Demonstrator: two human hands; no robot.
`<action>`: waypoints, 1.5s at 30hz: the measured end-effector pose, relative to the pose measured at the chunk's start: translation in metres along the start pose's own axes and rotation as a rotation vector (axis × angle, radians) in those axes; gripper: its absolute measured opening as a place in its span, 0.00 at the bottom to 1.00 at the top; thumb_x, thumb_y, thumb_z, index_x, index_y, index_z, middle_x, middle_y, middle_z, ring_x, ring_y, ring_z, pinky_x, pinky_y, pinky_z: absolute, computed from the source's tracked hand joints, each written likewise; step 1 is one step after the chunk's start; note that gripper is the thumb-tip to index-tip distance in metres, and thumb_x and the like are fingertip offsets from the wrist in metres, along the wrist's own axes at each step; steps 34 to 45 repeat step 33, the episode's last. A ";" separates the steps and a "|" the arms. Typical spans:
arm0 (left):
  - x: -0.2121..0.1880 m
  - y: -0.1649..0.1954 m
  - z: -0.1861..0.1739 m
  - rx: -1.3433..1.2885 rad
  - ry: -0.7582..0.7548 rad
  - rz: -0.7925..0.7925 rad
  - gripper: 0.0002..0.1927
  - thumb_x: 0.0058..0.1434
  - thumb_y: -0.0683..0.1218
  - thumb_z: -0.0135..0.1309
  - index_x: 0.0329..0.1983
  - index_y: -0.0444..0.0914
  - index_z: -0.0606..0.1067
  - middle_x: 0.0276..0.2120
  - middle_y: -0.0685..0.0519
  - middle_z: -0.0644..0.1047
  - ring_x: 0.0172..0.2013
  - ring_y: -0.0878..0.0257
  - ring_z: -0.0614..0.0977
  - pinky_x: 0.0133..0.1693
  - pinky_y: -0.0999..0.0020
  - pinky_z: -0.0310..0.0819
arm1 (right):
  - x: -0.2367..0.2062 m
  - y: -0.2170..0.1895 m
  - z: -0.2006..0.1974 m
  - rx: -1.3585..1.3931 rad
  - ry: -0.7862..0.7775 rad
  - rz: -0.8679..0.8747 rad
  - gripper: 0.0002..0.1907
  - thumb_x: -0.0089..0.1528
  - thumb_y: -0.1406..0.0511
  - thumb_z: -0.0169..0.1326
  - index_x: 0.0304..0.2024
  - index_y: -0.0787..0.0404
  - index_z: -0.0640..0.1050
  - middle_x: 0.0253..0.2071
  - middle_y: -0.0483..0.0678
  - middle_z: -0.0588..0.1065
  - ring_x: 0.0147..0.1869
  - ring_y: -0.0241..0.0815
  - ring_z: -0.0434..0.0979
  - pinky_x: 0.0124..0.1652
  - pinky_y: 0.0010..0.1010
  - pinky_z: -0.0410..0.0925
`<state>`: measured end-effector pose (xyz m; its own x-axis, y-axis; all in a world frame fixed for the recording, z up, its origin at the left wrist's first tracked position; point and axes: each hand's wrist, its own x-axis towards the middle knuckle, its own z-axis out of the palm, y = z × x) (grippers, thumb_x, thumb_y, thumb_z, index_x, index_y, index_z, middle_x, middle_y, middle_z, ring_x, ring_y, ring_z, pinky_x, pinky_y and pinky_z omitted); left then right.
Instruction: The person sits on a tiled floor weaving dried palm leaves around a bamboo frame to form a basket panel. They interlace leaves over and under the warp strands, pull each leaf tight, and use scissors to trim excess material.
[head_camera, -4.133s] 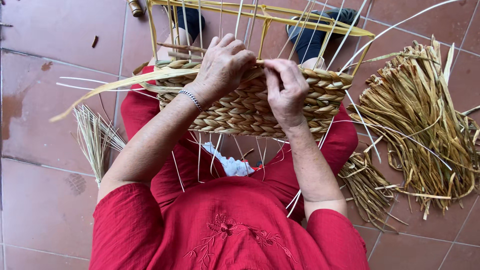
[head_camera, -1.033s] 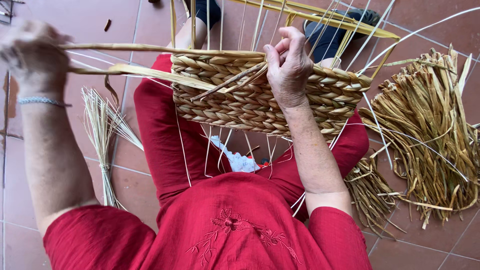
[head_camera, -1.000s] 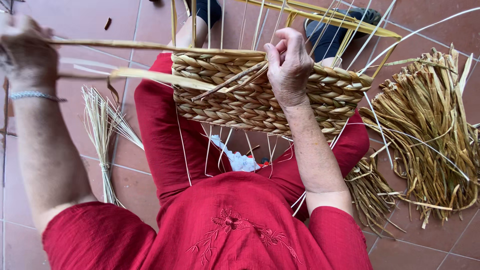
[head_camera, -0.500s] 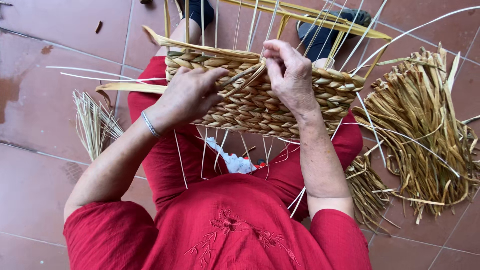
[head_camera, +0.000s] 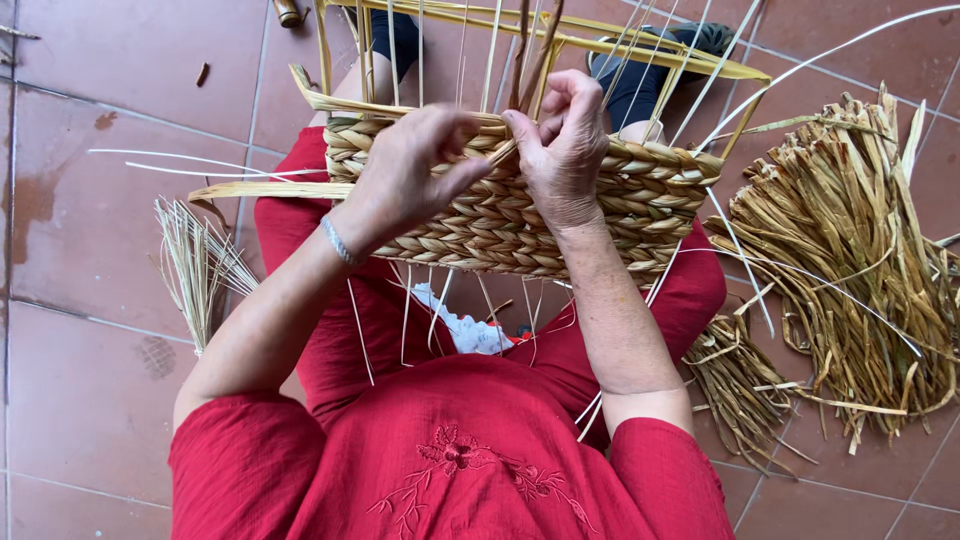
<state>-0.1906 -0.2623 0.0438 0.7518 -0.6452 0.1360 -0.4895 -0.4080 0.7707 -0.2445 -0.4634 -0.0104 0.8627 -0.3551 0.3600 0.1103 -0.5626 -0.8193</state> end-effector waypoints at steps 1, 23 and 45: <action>-0.014 -0.005 -0.002 0.183 0.016 0.099 0.22 0.59 0.52 0.67 0.50 0.39 0.74 0.37 0.48 0.78 0.37 0.52 0.81 0.40 0.59 0.74 | 0.000 0.000 0.003 -0.037 0.011 -0.026 0.18 0.60 0.70 0.67 0.45 0.65 0.71 0.39 0.47 0.70 0.29 0.33 0.70 0.31 0.26 0.69; -0.017 -0.009 -0.011 0.542 0.160 0.428 0.15 0.63 0.39 0.56 0.54 0.38 0.75 0.49 0.48 0.73 0.50 0.52 0.76 0.52 0.53 0.73 | 0.019 -0.022 -0.012 -0.075 -0.380 -0.156 0.04 0.69 0.73 0.56 0.46 0.65 0.75 0.39 0.55 0.77 0.45 0.55 0.80 0.44 0.41 0.71; 0.071 -0.054 0.051 0.129 0.251 -0.004 0.09 0.63 0.51 0.64 0.41 0.44 0.78 0.29 0.49 0.83 0.29 0.54 0.85 0.30 0.62 0.77 | 0.021 -0.020 -0.017 -0.025 -0.384 -0.088 0.06 0.70 0.74 0.54 0.49 0.64 0.75 0.41 0.55 0.78 0.45 0.53 0.82 0.43 0.40 0.73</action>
